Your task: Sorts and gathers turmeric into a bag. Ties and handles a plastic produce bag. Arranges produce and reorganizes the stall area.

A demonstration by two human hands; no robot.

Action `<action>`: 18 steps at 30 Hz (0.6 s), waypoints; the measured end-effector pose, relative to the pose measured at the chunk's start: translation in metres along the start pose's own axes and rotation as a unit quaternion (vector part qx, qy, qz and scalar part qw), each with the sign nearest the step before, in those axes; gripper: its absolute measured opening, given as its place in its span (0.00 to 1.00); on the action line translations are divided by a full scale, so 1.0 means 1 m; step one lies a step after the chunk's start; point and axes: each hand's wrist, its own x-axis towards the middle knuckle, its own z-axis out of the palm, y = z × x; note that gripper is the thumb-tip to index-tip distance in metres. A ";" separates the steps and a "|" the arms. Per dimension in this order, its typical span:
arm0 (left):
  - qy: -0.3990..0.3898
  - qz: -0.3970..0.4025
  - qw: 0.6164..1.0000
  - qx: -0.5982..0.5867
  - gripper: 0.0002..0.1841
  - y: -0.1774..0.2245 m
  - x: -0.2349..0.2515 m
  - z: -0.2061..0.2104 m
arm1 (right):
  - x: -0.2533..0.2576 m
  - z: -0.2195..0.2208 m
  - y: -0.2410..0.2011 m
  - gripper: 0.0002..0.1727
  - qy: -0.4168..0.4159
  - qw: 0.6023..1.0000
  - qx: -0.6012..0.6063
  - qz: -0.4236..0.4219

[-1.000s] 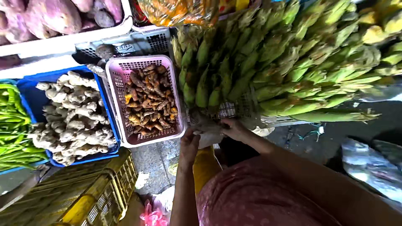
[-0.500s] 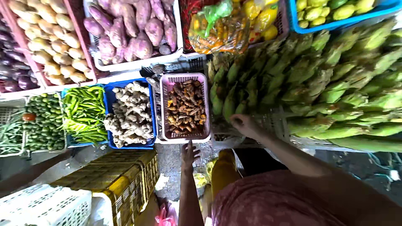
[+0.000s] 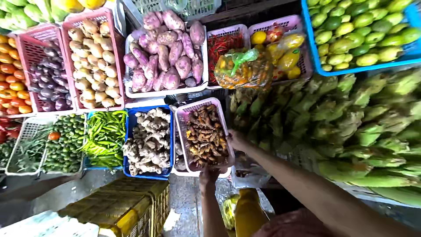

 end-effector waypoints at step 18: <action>0.027 0.000 0.996 0.084 0.25 0.001 -0.016 0.009 | 0.026 -0.210 -0.067 0.47 0.375 0.913 -0.086 -0.136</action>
